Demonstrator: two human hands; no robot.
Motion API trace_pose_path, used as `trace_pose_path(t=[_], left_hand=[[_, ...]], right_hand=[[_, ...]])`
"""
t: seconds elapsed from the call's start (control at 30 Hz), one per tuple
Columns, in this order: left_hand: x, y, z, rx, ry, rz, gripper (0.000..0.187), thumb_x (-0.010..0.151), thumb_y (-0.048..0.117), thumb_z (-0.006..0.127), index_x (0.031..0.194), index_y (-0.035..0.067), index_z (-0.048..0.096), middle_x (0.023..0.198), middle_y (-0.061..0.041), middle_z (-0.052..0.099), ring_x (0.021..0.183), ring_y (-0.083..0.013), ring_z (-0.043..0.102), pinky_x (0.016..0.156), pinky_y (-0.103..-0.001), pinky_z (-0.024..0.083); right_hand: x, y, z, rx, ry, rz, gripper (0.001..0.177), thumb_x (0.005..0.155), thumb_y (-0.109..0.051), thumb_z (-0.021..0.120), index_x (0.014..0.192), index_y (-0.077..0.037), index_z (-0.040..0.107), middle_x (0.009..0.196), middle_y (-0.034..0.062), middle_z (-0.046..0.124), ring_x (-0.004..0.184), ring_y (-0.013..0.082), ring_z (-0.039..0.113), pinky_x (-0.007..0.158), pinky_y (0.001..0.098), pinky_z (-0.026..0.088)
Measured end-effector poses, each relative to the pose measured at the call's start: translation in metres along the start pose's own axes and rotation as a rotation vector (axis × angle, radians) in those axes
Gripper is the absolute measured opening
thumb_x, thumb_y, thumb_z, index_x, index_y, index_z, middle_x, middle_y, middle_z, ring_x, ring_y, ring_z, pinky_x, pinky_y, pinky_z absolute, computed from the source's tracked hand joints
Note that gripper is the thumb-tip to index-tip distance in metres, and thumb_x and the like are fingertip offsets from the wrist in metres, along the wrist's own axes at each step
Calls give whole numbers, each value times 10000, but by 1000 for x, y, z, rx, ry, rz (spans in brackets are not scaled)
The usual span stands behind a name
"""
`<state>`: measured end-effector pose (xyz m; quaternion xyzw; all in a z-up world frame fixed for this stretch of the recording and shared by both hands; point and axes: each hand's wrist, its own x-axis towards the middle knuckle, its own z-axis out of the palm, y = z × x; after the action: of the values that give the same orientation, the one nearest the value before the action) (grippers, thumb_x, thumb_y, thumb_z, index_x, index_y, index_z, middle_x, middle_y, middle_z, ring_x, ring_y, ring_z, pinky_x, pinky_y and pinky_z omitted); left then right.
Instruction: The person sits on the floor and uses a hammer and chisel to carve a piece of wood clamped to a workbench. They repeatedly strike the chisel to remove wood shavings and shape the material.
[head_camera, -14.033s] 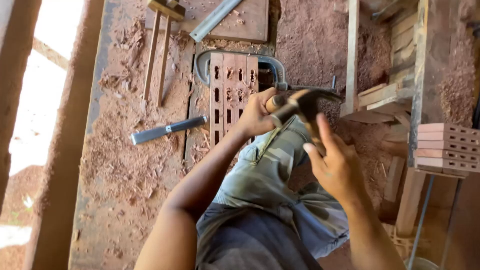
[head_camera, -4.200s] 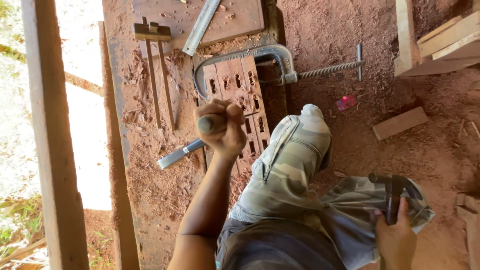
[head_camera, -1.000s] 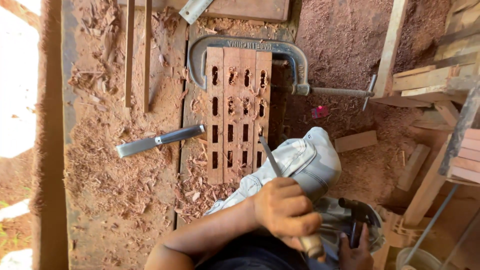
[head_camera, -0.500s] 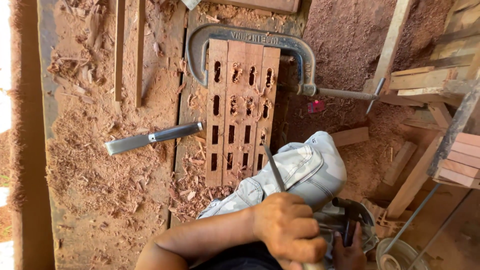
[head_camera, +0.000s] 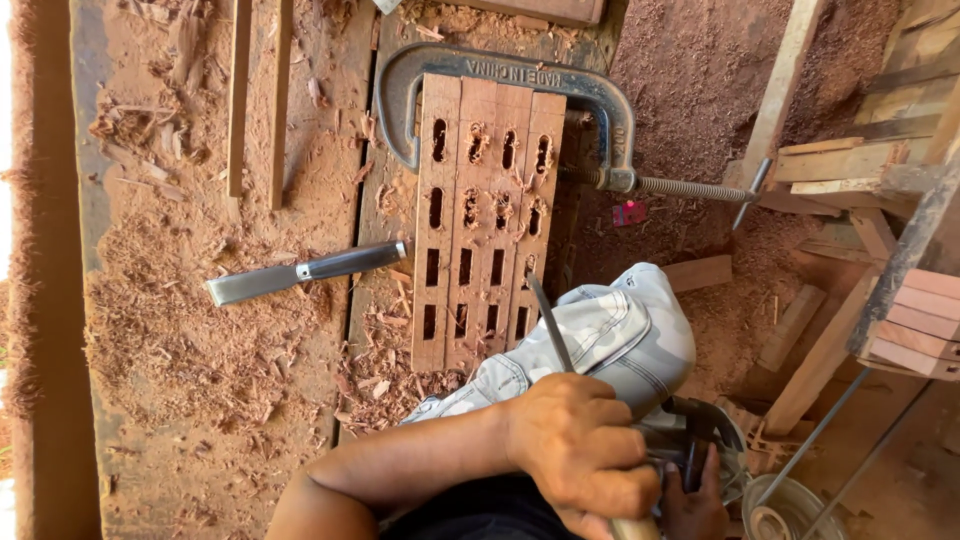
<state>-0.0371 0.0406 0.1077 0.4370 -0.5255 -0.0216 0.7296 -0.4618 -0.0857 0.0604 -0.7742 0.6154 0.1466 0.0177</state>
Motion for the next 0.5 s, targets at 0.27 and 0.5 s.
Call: trace_pose_path(t=[0.27, 0.5], left_hand=[[3, -19, 8, 95, 26, 19, 399, 958, 474, 582, 879, 83, 591, 694, -15, 493, 532, -198, 528, 510, -373, 482], [9, -19, 4, 114, 29, -11, 367, 946, 437, 610, 901, 73, 611, 734, -32, 481, 574, -222, 522, 547, -385, 461]], right_hand=[[32, -48, 56, 253, 995, -1067, 627, 1115, -321, 294, 1229, 240, 549, 929, 322, 639, 732, 371, 627, 751, 460, 569], [0, -139, 9, 393, 944, -849, 567, 1150, -357, 266, 1262, 139, 517, 974, 251, 635, 798, 324, 621, 808, 390, 522]])
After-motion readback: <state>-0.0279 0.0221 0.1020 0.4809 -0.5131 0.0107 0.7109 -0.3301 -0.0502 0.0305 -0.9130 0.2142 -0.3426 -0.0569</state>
